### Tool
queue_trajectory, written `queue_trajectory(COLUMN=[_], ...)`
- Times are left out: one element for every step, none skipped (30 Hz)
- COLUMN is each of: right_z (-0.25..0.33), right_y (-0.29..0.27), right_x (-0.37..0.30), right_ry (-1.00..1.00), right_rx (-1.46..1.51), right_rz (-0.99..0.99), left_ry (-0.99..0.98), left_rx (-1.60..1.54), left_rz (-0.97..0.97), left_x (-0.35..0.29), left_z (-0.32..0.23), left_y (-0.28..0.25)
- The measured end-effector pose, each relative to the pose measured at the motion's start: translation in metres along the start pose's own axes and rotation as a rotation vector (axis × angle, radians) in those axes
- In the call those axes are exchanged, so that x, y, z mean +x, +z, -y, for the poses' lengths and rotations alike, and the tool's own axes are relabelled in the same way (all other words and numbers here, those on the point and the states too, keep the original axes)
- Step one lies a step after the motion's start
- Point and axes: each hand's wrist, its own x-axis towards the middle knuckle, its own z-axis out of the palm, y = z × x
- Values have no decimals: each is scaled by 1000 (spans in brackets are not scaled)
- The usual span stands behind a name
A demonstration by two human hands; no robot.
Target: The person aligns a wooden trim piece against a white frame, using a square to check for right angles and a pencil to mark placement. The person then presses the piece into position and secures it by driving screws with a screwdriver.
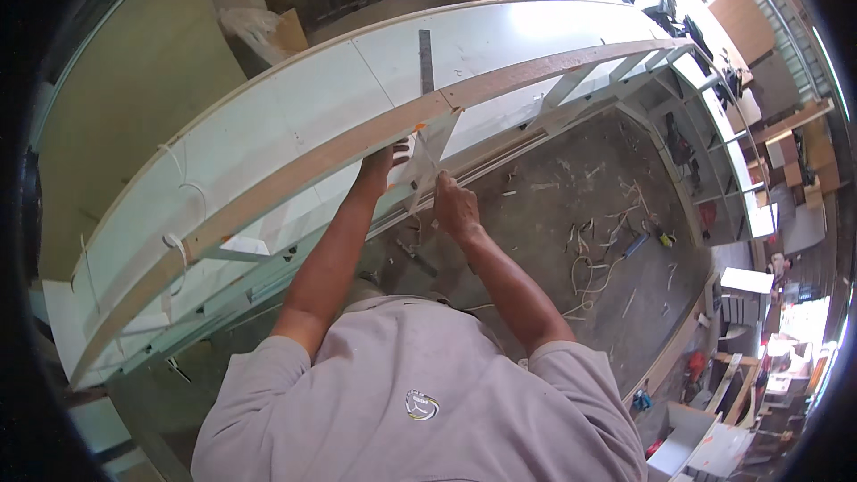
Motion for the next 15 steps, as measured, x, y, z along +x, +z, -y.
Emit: queue_trajectory(right_z=[0,7,15,11,2,-4,-8,-10,-11,-17,-22,-29,-28,-29,-30], right_y=[3,0,-2,-4,-4,-3,-2,-1,1,4,6,8,10,11,12], right_x=[5,11,20,21,20,18,19,21,24,27,30,32,35,38,42], right_ry=[-26,-58,-77,-67,-54,-60,-77,-95,-108,-106,-103,-96,-96,-94,-120], right_rx=[-25,-46,-37,-43,-53,-60,-65,-69,-55,-45,-35,-57,-70,-85,-74], right_rz=[1,-10,-1,19,38,27,12,-4,-23,-41,-59,-30,-2,26,-8], left_ry=[37,85,127,166,202,240,281,324,368,390,413,405,402,368,332], left_rx=[-4,-3,-54,-77,-101,-123,-135,-144,-153,-206,-260,-319,-371,-429,-487], left_rz=[-46,-92,-87,-134,-179,-226,-186,-147,-109,-92,-75,-65,-61,-66,-69], left_x=[8,18,29,34,36,38,45,51,56,58,63,67,74,81,88], left_z=[5,7,5,9,11,12,12,11,11,13,14,16,18,22,25], left_y=[0,-3,-7,5,23,34,36,36,36,43,52,62,66,70,72])
